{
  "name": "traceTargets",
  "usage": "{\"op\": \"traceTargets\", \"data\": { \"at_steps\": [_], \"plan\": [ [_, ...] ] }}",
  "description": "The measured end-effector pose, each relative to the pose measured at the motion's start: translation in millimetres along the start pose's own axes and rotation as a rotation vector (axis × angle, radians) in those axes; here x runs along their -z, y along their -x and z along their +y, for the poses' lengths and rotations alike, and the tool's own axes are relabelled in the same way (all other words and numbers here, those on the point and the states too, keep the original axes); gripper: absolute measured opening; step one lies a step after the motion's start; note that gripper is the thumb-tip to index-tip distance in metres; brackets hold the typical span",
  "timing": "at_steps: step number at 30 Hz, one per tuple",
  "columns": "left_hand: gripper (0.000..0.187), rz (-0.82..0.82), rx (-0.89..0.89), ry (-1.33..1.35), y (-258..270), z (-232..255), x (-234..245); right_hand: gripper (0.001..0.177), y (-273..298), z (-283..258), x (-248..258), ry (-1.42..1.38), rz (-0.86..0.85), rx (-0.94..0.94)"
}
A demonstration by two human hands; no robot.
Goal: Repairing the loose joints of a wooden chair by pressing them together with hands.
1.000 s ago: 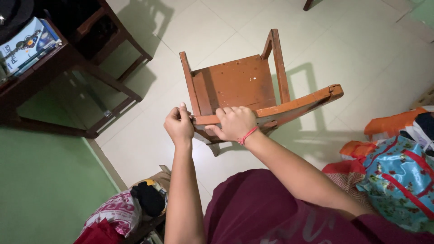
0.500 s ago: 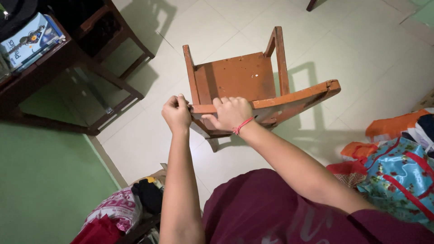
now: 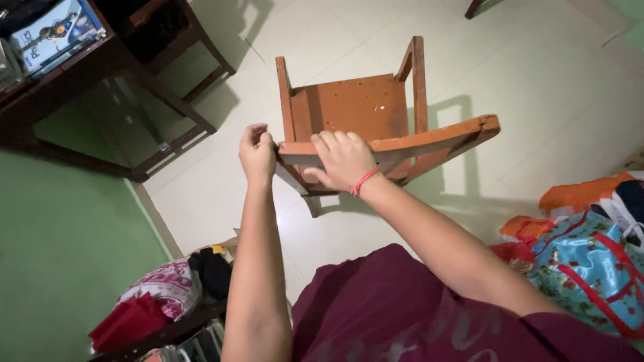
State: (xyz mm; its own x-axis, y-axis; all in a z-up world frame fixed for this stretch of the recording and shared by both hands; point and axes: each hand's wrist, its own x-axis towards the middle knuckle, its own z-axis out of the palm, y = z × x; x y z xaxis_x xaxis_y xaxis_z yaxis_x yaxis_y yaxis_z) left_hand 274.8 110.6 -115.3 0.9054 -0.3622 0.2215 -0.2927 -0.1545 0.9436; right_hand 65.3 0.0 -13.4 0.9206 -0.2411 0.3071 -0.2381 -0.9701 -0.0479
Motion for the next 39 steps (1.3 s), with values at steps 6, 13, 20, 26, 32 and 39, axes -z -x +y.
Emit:
{"op": "traceTargets", "data": {
  "at_steps": [6, 13, 20, 26, 32, 39],
  "plan": [
    [0.034, 0.195, 0.104, -0.575, 42.3, 78.5, 15.9, 0.067, 70.2, 49.6, 1.4, -0.112, 0.1, -0.148],
    [0.033, -0.014, -0.458, -0.614, 92.4, 135.9, -70.7, 0.048, 113.9, 184.8, 16.3, 0.009, 0.144, -0.548],
    [0.068, -0.612, -0.61, -0.82, 118.7, 186.2, -154.6, 0.032, 112.7, 207.5, 1.6, -0.283, 0.445, -0.443],
    [0.074, -0.681, -0.513, -1.053, 113.3, 180.7, -155.1, 0.034, 105.1, 203.5, 1.8, -0.23, 0.459, -0.398],
    [0.067, -0.572, -0.545, -1.043, 113.6, 176.1, -154.6, 0.032, 101.3, 202.4, 3.5, -0.253, 0.531, -0.329],
    [0.066, -0.565, -0.55, -1.054, 110.1, 175.8, -153.9, 0.031, 96.1, 200.0, 7.0, -0.272, 0.557, -0.31]
  ]
}}
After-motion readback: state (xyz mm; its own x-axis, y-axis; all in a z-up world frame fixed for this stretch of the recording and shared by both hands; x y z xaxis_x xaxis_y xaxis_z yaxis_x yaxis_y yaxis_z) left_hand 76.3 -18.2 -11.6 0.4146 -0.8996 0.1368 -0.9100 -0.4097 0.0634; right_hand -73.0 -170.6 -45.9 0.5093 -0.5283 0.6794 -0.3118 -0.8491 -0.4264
